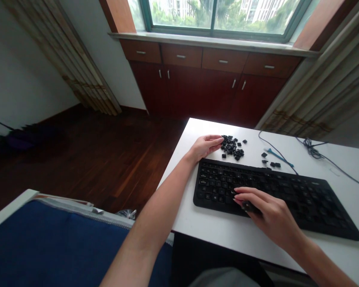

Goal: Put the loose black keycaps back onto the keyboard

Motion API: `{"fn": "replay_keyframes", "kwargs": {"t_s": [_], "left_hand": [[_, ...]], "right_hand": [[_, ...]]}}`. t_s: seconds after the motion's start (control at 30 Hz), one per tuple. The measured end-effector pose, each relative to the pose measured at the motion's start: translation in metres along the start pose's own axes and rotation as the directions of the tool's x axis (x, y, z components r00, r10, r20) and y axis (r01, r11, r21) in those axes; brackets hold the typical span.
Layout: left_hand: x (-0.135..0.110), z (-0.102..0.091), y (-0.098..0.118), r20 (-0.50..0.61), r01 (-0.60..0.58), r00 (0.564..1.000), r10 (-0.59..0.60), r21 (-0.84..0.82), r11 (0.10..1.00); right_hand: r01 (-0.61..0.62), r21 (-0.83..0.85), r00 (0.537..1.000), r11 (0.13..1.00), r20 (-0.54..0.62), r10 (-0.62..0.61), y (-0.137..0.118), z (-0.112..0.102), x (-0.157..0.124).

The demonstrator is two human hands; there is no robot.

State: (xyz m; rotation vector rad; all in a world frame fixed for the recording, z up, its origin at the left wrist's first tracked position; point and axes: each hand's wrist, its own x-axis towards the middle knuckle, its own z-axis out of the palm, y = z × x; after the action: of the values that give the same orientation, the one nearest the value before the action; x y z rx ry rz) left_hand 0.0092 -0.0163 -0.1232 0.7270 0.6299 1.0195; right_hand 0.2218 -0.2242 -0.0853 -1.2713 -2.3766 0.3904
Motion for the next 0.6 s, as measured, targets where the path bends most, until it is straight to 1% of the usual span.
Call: {"fn": "replay_keyframes", "kwargs": {"t_s": [0.1, 0.23, 0.3, 0.47, 0.6], "left_hand": [[0.001, 0.0, 0.0, 0.006, 0.003, 1.0, -0.003, -0.004, 1.0], [0.001, -0.001, 0.001, 0.008, 0.009, 1.0, -0.009, -0.004, 1.0], [0.001, -0.001, 0.001, 0.006, 0.011, 1.0, -0.011, -0.005, 1.0], [0.002, 0.0, 0.0, 0.003, 0.009, 1.0, -0.009, -0.008, 1.0], [0.002, 0.0, 0.0, 0.0, 0.011, 1.0, -0.011, -0.009, 1.0]], "right_hand": [[-0.017, 0.003, 1.0, 1.0, 0.008, 0.017, -0.001, -0.003, 0.003], [0.017, 0.004, 0.994, 1.0, 0.11, -0.017, -0.002, -0.009, 0.009], [0.016, -0.018, 0.992, 1.0, 0.126, -0.014, -0.002, -0.01, 0.012], [-0.038, -0.027, 0.996, 0.999, 0.082, 0.041, -0.002, -0.004, 0.013], [-0.097, -0.088, 0.995, 0.991, 0.014, 0.099, -0.01, 0.004, 0.013]]}}
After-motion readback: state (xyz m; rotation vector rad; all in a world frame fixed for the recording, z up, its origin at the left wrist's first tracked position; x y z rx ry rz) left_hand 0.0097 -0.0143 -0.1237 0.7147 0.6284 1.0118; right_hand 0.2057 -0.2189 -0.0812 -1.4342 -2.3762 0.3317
